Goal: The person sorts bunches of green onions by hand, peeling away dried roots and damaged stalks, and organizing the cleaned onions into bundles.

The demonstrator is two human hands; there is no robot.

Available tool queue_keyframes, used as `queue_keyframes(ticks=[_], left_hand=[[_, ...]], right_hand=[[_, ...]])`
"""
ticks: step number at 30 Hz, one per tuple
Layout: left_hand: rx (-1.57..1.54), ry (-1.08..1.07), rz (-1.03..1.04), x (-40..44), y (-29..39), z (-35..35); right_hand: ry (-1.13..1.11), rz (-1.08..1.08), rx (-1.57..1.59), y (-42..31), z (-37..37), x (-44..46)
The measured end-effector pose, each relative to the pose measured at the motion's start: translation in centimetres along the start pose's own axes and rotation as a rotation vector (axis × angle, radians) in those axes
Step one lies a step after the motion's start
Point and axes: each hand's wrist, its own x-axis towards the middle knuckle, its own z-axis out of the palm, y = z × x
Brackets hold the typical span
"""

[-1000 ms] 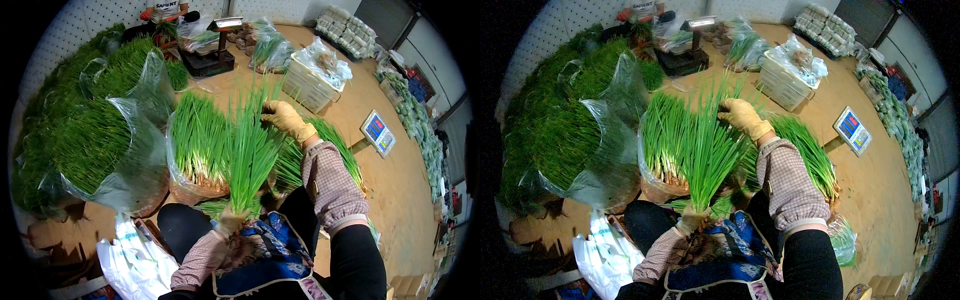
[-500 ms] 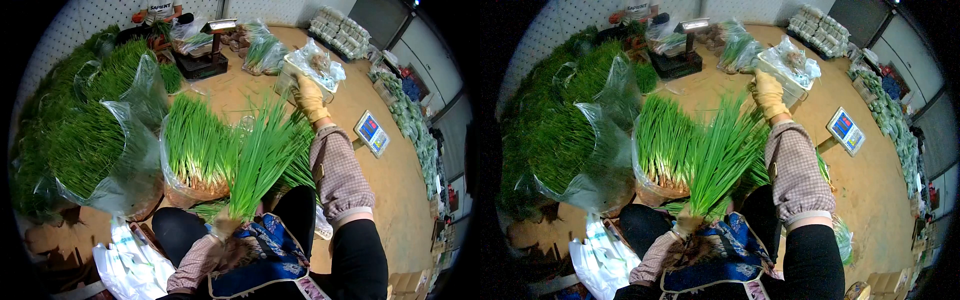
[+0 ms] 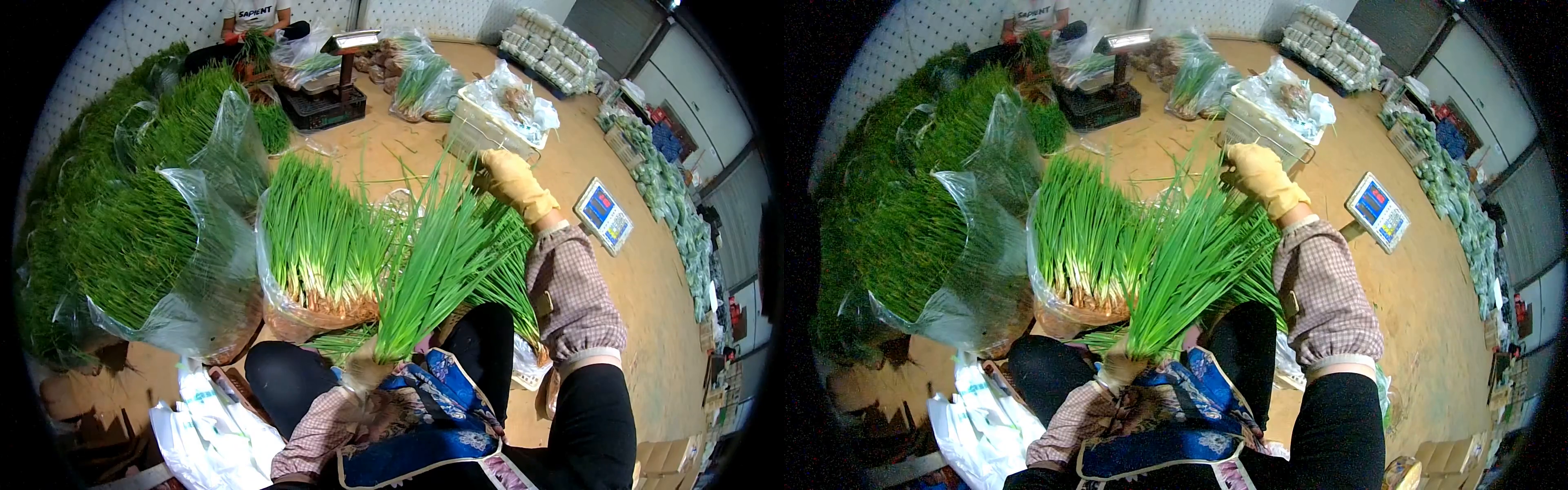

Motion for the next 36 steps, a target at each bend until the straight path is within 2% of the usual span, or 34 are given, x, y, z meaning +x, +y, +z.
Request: queue_keyframes(ticks=[2,4,6,9,13,14,16,18,19,21,22,23,25,27,28,31,32,34,35,36], left_hand=[[0.000,-0.017,0.024,-0.1,-0.4,0.2],[0.002,-0.034,0.049,-0.2,-0.7,0.4],[-0.004,-0.099,-0.045,-0.3,-0.7,0.5],[-0.123,-0.070,0.015,0.3,1.1,-0.3],[-0.108,-0.065,0.012,-1.1,-2.9,1.3],[-0.371,-0.094,-0.145,-1.4,-3.3,1.6],[-0.634,-0.125,-0.305,-1.3,-2.8,1.2],[-1.657,-0.112,-0.745,-0.8,-2.1,0.3],[-1.656,-0.115,-0.746,-1.0,-2.3,0.5],[-1.541,-0.136,-0.608,-1.2,-2.7,0.9],[-1.540,-0.138,-0.608,-1.3,-2.9,1.2],[-1.207,-0.152,-0.472,-1.2,-2.6,1.3],[-0.873,-0.164,-0.337,-1.3,-3.0,1.5],[-1.409,-0.150,-0.630,-1.6,-4.4,1.8],[-1.407,-0.153,-0.630,-1.7,-4.2,1.8],[-1.038,-0.172,-0.495,-1.6,-3.2,1.5],[-0.780,-0.209,-0.364,-1.0,-1.3,0.6],[-0.521,-0.243,-0.233,-0.8,-0.9,0.5],[-0.827,-0.235,-0.276,-1.2,-2.2,1.0],[-0.981,-0.229,-0.296,-1.3,-2.7,1.2]], right_hand=[[0.097,0.000,0.016,-0.5,-0.2,-1.3],[0.036,-0.016,-0.082,-0.6,-0.2,-1.8],[-0.086,0.100,-0.128,-1.5,-0.7,-2.2],[-0.097,0.046,-0.214,-1.3,-0.4,-2.8],[-0.078,0.033,-0.210,-0.2,1.0,-3.4],[-0.055,0.021,-0.244,0.1,1.3,-3.5],[-0.032,0.012,-0.278,0.1,1.3,-3.7],[-0.089,0.041,-0.236,-0.2,0.8,-3.9],[-0.088,0.044,-0.236,-0.2,1.1,-4.0],[0.265,-0.007,-0.342,-0.2,1.8,-4.2],[0.266,-0.005,-0.342,-0.2,2.0,-4.3],[0.319,0.007,-0.331,-0.5,2.0,-4.3],[0.371,0.022,-0.321,-0.8,2.2,-4.2],[0.265,0.174,-0.262,-0.9,2.8,-4.1],[0.266,0.177,-0.262,-0.7,3.2,-4.0],[0.268,0.226,-0.240,-0.8,3.8,-3.9],[0.272,0.268,-0.220,-1.4,3.4,-4.0],[0.276,0.311,-0.199,-2.0,3.1,-4.2],[0.313,0.319,-0.219,-2.2,3.1,-4.3],[0.349,0.327,-0.239,-2.4,3.0,-4.3]])
